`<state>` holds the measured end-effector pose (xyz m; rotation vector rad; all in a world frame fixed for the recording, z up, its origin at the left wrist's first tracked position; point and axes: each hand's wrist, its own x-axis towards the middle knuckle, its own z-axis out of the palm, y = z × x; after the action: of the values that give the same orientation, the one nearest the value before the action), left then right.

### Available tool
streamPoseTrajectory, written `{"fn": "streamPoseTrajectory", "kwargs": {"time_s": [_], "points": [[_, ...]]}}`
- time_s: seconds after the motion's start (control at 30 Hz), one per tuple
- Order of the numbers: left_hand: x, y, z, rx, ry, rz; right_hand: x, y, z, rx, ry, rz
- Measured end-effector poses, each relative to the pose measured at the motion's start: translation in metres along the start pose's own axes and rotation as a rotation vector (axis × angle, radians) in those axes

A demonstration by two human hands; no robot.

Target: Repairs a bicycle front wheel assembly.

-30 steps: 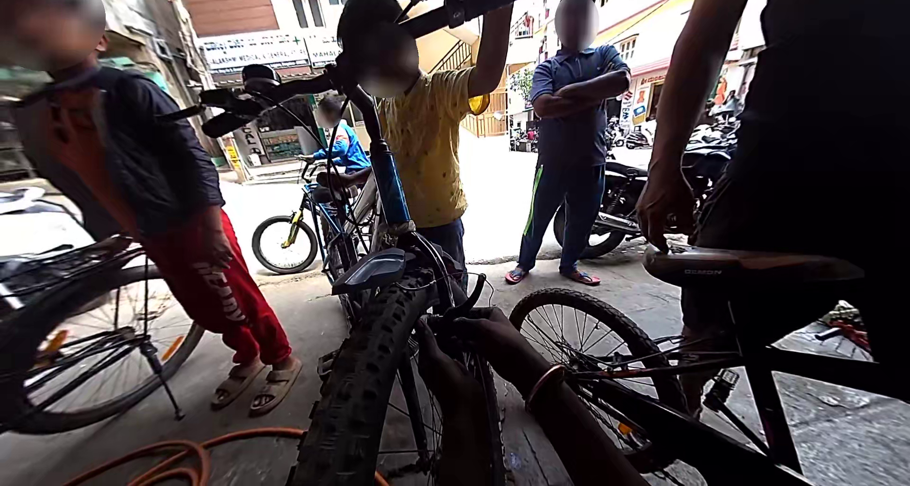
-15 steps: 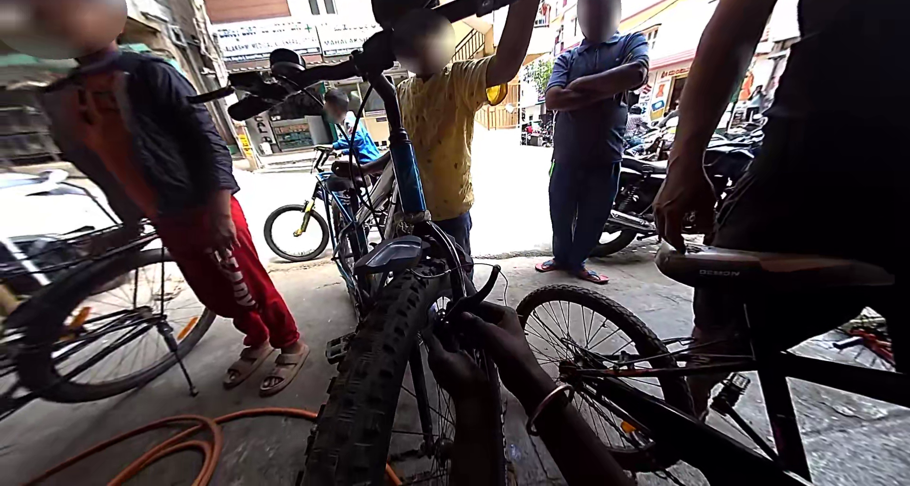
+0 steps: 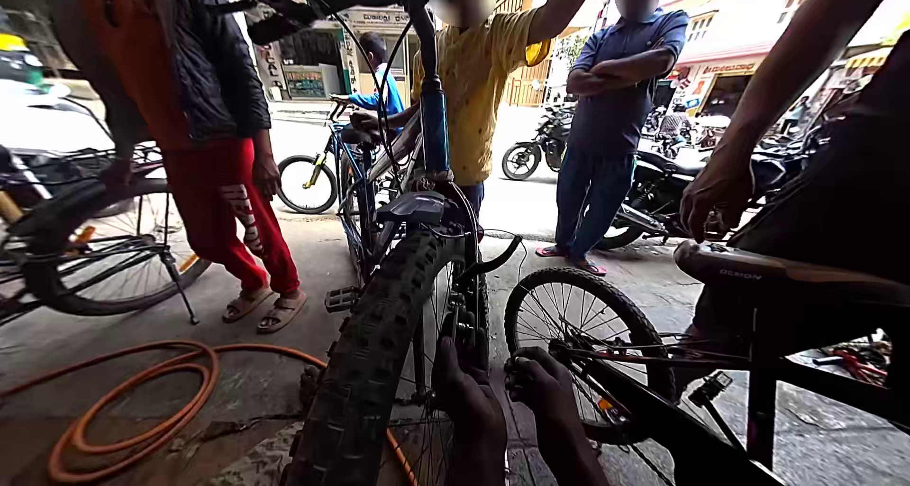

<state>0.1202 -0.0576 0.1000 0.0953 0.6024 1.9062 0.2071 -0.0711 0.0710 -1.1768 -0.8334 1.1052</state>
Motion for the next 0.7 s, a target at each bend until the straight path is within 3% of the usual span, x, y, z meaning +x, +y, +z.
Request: {"fn": "streamPoseTrajectory", "kwargs": {"time_s": [0.13, 0.23, 0.47, 0.7], "points": [[-0.037, 0.007, -0.010, 0.095, -0.008, -0.106, -0.036, 0.016, -0.019, -0.049, 0.005, 0.046], [-0.059, -0.003, -0.051, 0.206, -0.116, -0.142, -0.061, 0.025, -0.037, -0.015, 0.002, 0.098], [-0.113, 0.018, -0.133, 0.739, -0.498, 0.005, -0.105, 0.052, -0.054, 0.094, -0.102, 0.319], [-0.112, 0.038, -0.161, 0.916, -0.618, 0.078, -0.120, 0.063, -0.045, 0.121, -0.221, 0.371]]}}
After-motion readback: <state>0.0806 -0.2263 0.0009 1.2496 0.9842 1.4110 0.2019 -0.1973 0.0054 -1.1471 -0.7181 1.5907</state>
